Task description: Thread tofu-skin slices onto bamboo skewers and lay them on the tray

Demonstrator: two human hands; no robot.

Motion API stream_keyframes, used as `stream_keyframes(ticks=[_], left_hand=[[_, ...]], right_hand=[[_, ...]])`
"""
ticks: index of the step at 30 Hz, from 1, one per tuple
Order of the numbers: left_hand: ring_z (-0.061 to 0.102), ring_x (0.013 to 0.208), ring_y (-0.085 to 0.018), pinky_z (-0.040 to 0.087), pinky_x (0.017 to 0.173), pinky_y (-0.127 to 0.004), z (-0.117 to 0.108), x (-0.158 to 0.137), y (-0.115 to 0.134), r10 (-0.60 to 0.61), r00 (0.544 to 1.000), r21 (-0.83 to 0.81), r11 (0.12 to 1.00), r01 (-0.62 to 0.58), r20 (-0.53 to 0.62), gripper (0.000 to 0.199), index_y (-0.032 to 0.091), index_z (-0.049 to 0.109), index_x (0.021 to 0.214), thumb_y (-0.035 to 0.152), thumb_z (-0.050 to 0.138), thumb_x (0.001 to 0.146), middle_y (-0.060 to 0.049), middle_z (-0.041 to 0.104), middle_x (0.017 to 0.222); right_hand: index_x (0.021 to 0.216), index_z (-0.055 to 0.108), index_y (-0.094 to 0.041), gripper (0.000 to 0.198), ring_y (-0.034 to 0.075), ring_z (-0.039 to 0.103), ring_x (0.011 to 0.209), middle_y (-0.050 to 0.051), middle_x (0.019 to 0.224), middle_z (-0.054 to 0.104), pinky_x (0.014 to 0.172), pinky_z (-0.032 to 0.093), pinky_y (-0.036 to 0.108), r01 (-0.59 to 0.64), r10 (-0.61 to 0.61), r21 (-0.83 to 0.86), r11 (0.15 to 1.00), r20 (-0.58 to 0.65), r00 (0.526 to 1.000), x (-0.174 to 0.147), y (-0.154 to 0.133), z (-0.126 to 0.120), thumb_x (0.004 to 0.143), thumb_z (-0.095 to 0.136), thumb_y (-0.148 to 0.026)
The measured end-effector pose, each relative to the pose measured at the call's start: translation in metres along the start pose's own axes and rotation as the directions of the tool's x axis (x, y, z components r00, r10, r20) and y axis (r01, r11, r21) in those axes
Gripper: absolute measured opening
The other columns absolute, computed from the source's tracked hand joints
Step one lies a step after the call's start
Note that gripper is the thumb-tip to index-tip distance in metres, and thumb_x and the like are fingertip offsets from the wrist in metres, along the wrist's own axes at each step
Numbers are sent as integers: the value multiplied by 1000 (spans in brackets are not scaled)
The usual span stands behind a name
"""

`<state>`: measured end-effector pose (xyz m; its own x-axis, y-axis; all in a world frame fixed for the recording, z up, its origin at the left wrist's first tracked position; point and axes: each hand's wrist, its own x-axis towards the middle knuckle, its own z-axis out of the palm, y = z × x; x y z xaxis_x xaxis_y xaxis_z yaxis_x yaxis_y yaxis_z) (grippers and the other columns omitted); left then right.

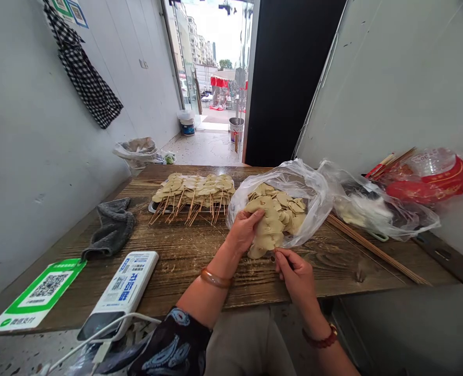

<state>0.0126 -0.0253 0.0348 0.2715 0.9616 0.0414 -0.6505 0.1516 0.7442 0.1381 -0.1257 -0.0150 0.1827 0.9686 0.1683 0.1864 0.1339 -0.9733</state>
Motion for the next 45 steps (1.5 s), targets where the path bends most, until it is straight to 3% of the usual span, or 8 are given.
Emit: stream_keyframes(ticks=[10, 24, 32, 38, 45], left_hand=[[67, 85, -22, 53, 77, -31, 3, -2, 7, 10, 1000, -13, 1000, -9, 24, 34, 9, 70, 91, 28, 76, 63, -11, 72, 86], [67, 81, -23, 55, 71, -32, 3, 1, 1, -29, 998, -28, 999, 28, -48, 40, 12, 69, 92, 34, 78, 61, -9, 72, 77], [68, 82, -24, 55, 71, -32, 5, 1, -3, -38, 999, -38, 999, 37, -31, 39, 11, 69, 89, 34, 79, 59, -9, 72, 77], [68, 81, -24, 55, 71, -33, 5, 1, -5, -36, 999, -36, 999, 35, -34, 40, 11, 69, 92, 34, 78, 60, -9, 72, 78], [68, 81, -24, 55, 72, -33, 6, 0, -5, -34, 998, -41, 999, 31, -55, 42, 11, 69, 91, 34, 80, 58, -9, 71, 74]], right_hand=[[98, 72, -17, 33, 10, 49, 46, -1, 57, 58, 47, 41, 22, -23, 26, -41, 999, 71, 997, -2, 4, -5, 83, 56, -41], [93, 73, -16, 36, 10, 46, 44, -2, 52, 54, 44, 38, 22, -43, 43, -65, 997, -5, 999, -3, 3, -2, 81, 56, -45], [91, 74, -16, 36, 13, 50, 48, 0, 54, 58, 48, 41, 23, 14, -31, -167, 986, -96, 995, -3, 6, 2, 81, 55, -45], [87, 74, -16, 34, 14, 52, 51, 2, 61, 64, 49, 42, 24, 31, -51, -186, 982, -103, 993, -1, 5, 3, 82, 54, -44], [87, 74, -16, 34, 14, 53, 50, 1, 55, 61, 48, 41, 24, 28, -56, -225, 974, -118, 991, 2, 6, 4, 81, 54, -43]])
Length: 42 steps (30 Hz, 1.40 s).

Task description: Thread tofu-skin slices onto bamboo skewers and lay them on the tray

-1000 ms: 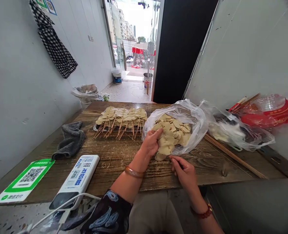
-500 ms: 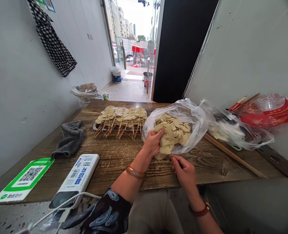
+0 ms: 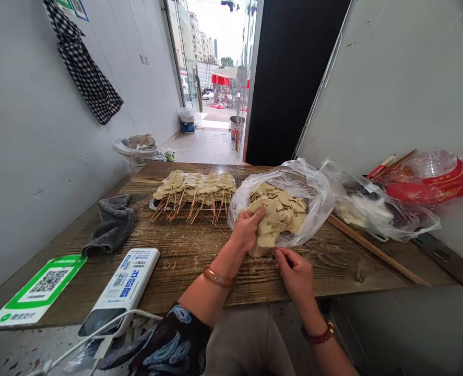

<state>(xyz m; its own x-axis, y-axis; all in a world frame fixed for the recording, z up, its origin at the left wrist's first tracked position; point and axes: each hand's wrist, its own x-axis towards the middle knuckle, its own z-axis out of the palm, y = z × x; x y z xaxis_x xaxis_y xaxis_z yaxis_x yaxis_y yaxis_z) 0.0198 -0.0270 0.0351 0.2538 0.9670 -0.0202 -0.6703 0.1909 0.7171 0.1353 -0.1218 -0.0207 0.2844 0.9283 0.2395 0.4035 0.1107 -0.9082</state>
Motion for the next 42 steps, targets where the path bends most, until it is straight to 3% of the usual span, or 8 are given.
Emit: stream_keyframes(ticks=[7, 13, 18, 22, 26, 31, 37, 42], left_hand=[[68, 80, -24, 55, 70, -32, -1, 1, 1, 2, 1000, -1, 1000, -2, 14, 40, 11, 69, 90, 33, 79, 59, -9, 72, 77], [67, 79, -22, 55, 69, -30, -3, 1, 5, -13, 1000, 18, 1000, 13, 0, 35, 11, 69, 87, 32, 78, 60, -8, 72, 75], [67, 79, -20, 54, 69, -26, -3, 1, 4, -68, 997, 25, 997, 67, 36, 34, 12, 68, 91, 35, 75, 66, -8, 72, 81], [65, 69, -16, 52, 62, -23, -4, -1, 3, -136, 982, 33, 991, 133, 132, 38, 10, 68, 92, 38, 74, 67, -8, 71, 79], [65, 66, -14, 51, 63, -23, -5, -2, 1, -148, 966, 49, 989, 141, 210, 41, 9, 67, 93, 27, 81, 59, -8, 71, 81], [66, 68, -16, 51, 67, -25, -7, 0, -2, -67, 981, 10, 998, 66, 183, 42, 10, 66, 90, 24, 83, 54, -8, 71, 81], [64, 61, -12, 51, 62, -24, -9, -1, -1, -16, 992, -26, 999, 19, 127, 39, 12, 64, 90, 34, 78, 61, -5, 70, 78], [64, 56, -14, 49, 53, -24, -18, 5, -8, -94, 993, -60, 993, 99, 73, 41, 14, 58, 90, 49, 66, 69, -6, 68, 75]], right_hand=[[81, 73, -14, 33, 14, 52, 50, 2, 57, 62, 51, 41, 24, -4, 4, 2, 1000, 1, 1000, 4, -7, -2, 80, 56, -43], [89, 73, -15, 32, 11, 49, 51, 0, 60, 60, 50, 40, 23, -101, 68, 197, 975, 165, 984, 2, -3, -9, 80, 58, -42], [89, 73, -16, 29, 12, 51, 58, 2, 68, 65, 53, 40, 23, -100, 85, 272, 957, 66, 994, 1, -2, -12, 79, 61, -40], [92, 73, -17, 28, 15, 57, 69, 5, 82, 70, 60, 44, 25, -81, 87, 283, 956, -8, 996, 5, -4, -12, 79, 61, -40], [94, 72, -18, 27, 18, 61, 79, 6, 90, 71, 70, 47, 28, -55, 62, 250, 967, -19, 998, 9, -5, -13, 81, 59, -39], [93, 73, -20, 24, 20, 62, 87, 6, 93, 71, 79, 46, 31, 66, -77, 134, 989, 75, 994, 13, -7, -18, 82, 59, -36], [87, 74, -19, 24, 21, 63, 85, 7, 88, 71, 75, 47, 31, 198, -193, -35, 980, 98, 976, 37, -23, -35, 80, 60, -37], [87, 73, -18, 26, 20, 63, 80, 6, 87, 71, 72, 47, 30, 327, -306, -143, 934, 150, 940, 72, -60, -34, 80, 59, -39]])
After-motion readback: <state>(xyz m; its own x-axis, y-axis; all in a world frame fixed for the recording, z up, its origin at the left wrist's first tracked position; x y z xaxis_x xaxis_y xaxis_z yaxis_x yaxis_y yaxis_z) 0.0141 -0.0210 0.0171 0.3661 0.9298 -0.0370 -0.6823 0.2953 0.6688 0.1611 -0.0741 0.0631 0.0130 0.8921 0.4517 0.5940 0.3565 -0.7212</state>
